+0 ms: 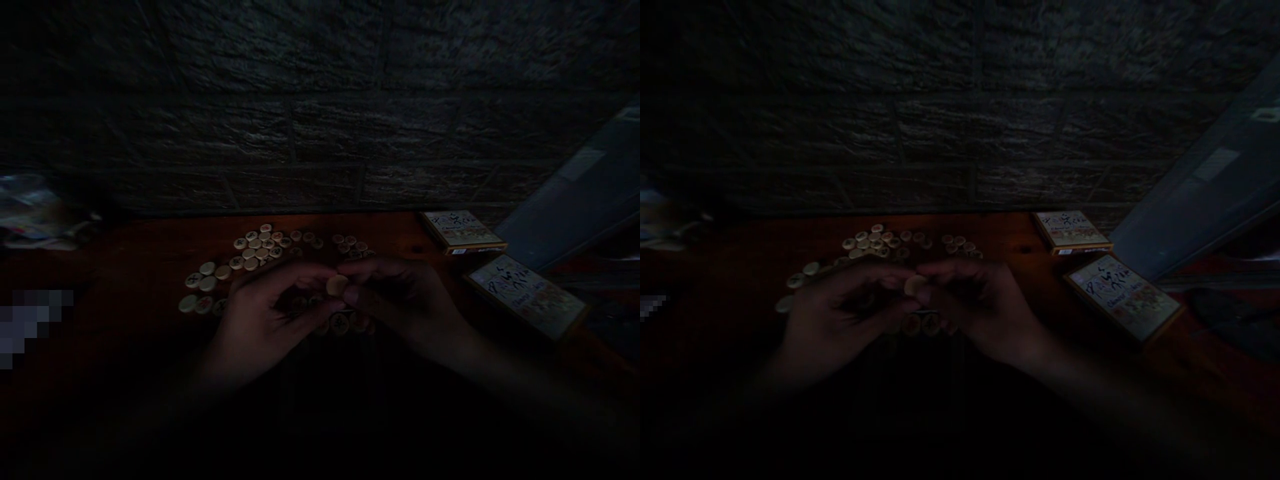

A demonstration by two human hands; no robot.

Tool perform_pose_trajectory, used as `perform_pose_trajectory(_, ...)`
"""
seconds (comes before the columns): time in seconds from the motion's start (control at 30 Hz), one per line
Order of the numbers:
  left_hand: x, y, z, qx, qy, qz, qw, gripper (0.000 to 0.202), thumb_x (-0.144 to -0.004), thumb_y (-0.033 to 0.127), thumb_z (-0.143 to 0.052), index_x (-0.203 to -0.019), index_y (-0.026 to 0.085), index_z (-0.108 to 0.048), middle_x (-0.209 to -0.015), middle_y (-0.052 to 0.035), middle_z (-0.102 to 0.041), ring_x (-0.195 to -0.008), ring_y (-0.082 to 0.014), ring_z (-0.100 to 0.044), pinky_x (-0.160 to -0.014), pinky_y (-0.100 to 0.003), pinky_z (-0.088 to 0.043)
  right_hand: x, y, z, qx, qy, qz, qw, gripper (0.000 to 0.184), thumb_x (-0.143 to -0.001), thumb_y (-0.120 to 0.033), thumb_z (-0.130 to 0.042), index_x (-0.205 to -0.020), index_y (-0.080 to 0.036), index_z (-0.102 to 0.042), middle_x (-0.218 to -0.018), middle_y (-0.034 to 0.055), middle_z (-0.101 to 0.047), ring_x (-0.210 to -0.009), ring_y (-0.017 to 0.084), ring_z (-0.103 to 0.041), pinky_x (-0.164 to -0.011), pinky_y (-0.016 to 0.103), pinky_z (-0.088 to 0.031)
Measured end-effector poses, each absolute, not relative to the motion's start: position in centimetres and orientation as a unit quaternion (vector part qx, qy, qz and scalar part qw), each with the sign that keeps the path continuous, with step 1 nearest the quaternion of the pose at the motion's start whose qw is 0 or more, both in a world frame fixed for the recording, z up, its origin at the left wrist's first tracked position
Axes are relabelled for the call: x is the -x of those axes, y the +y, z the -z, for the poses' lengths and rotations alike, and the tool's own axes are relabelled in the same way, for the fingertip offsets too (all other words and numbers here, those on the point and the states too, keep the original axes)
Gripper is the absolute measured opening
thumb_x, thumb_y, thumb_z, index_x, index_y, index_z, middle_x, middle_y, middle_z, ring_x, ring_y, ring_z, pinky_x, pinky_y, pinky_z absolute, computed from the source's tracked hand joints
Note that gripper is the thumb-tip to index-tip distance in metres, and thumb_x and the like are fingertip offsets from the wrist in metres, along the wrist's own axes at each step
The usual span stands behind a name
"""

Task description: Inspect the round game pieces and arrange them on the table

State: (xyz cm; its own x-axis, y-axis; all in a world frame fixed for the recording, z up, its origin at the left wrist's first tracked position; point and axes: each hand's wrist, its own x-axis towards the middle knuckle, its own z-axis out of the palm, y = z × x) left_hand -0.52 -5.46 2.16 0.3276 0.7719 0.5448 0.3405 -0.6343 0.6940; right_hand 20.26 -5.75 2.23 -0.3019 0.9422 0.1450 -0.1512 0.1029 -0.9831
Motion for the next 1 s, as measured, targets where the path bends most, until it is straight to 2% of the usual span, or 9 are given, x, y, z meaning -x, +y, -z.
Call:
perform_pose_trajectory(0.13, 0.47, -5.62, -2.14, -0.777, 0.37, -0.449, 0.241, 0.026, -0.084, 0.02, -0.084, -0.108, 0.026, -0.075, -0.1, 0.0051, -0.081, -0.088, -0.0096, -0.076, -0.084, -0.016, -0.059, -20.27, -5.65, -2.16, 0.34, -0.567, -0.573, 0.484, 0.024, -0.078, -0.021, -0.088, -0.101, -0.02, -0.08, -0.081, -0.0004, -0.079, -0.056, 0.008, -0.067, -0.052, 0.018, -0.055)
perform_pose_trajectory(0.27, 0.61, -5.78, -1.92, -0.78, 0.376, -0.44, 0.238, 0.031, -0.087, 0.027, -0.082, -0.117, 0.029, -0.076, -0.11, 0.0016, -0.082, -0.093, -0.0149, -0.078, -0.091, -0.024, -0.061, -20.32, -5.67, -2.23, 0.336, -0.554, -0.586, 0.487, 0.022, -0.072, -0.018, -0.092, -0.091, -0.021, -0.08, -0.073, -0.0018, -0.078, -0.053, 0.008, -0.065, -0.05, 0.018, -0.054)
perform_pose_trajectory(0.33, 0.74, -5.79, -1.84, -0.789, 0.369, -0.435, 0.229, 0.036, -0.087, 0.027, -0.081, -0.122, 0.029, -0.076, -0.116, -0.0003, -0.081, -0.098, -0.0173, -0.078, -0.095, -0.027, -0.061, -20.37, -5.69, -2.31, 0.337, -0.561, -0.576, 0.49, 0.021, -0.073, -0.02, -0.092, -0.091, -0.022, -0.082, -0.071, -0.0016, -0.078, -0.052, 0.009, -0.064, -0.05, 0.019, -0.054)
perform_pose_trajectory(0.43, 0.87, -5.74, -1.86, -0.793, 0.364, -0.426, 0.238, 0.039, -0.089, 0.026, -0.079, -0.128, 0.027, -0.074, -0.119, -0.002, -0.08, -0.1, -0.0181, -0.078, -0.097, -0.027, -0.061, -20.51, -5.76, -2.48, 0.347, -0.582, -0.555, 0.483, 0.012, -0.081, -0.027, -0.086, -0.093, -0.023, -0.084, -0.068, -0.001, -0.076, -0.05, 0.009, -0.063, -0.049, 0.019, -0.052)
perform_pose_trajectory(0.5, 0.85, -5.7, -1.96, -0.778, 0.371, -0.428, 0.271, 0.04, -0.09, 0.025, -0.077, -0.13, 0.026, -0.073, -0.119, -0.0028, -0.08, -0.099, -0.018, -0.078, -0.094, -0.026, -0.062, -20.63, -5.84, -2.55, 0.349, -0.595, -0.547, 0.475, 0.01, -0.088, -0.029, -0.079, -0.096, -0.025, -0.085, -0.071, -0.0005, -0.077, -0.051, 0.009, -0.063, -0.049, 0.019, -0.052)
perform_pose_trajectory(0.57, 0.73, -5.64, -2.12, -0.755, 0.378, -0.434, 0.314, 0.039, -0.091, 0.026, -0.077, -0.13, 0.025, -0.073, -0.118, -0.0038, -0.081, -0.098, -0.0183, -0.079, -0.091, -0.026, -0.063, -20.73, -5.89, -2.49, 0.339, -0.614, -0.531, 0.475, 0.015, -0.092, -0.027, -0.075, -0.104, -0.028, -0.084, -0.084, 0.0005, -0.081, -0.057, 0.01, -0.068, -0.051, 0.019, -0.054)
perform_pose_trajectory(0.67, 0.48, -5.54, -2.38, -0.715, 0.373, -0.442, 0.394, 0.04, -0.091, 0.026, -0.077, -0.131, 0.022, -0.071, -0.116, -0.0063, -0.081, -0.098, -0.0196, -0.079, -0.087, -0.026, -0.064, -20.77, -5.84, -2.26, 0.326, -0.667, -0.458, 0.489, 0.027, -0.092, -0.019, -0.074, -0.115, -0.031, -0.081, -0.103, 0.0021, -0.081, -0.08, 0.014, -0.075, -0.066, 0.023, -0.06)
perform_pose_trajectory(0.77, 0.3, -5.46, -2.53, -0.676, 0.349, -0.443, 0.475, 0.041, -0.093, 0.025, -0.076, -0.133, 0.02, -0.069, -0.12, -0.0089, -0.08, -0.105, -0.0211, -0.078, -0.089, -0.026, -0.064, -20.73, -5.76, -2.15, 0.326, -0.721, -0.36, 0.494, 0.031, -0.087, -0.018, -0.079, -0.117, -0.028, -0.079, -0.101, 0.0028, -0.078, -0.089, 0.016, -0.073, -0.077, 0.027, -0.06)
perform_pose_trajectory(1.0, 0.21, -5.6, -2.46, -0.642, 0.333, -0.425, 0.545, 0.036, -0.092, 0.025, -0.076, -0.129, 0.027, -0.073, -0.122, -0.0065, -0.079, -0.109, -0.0227, -0.078, -0.092, -0.029, -0.065, -21.01, -5.75, -2.51, 0.326, -0.771, -0.258, 0.482, 0.024, -0.086, -0.023, -0.082, -0.11, -0.021, -0.077, -0.091, 0.0021, -0.073, -0.08, 0.013, -0.068, -0.07, 0.023, -0.056)
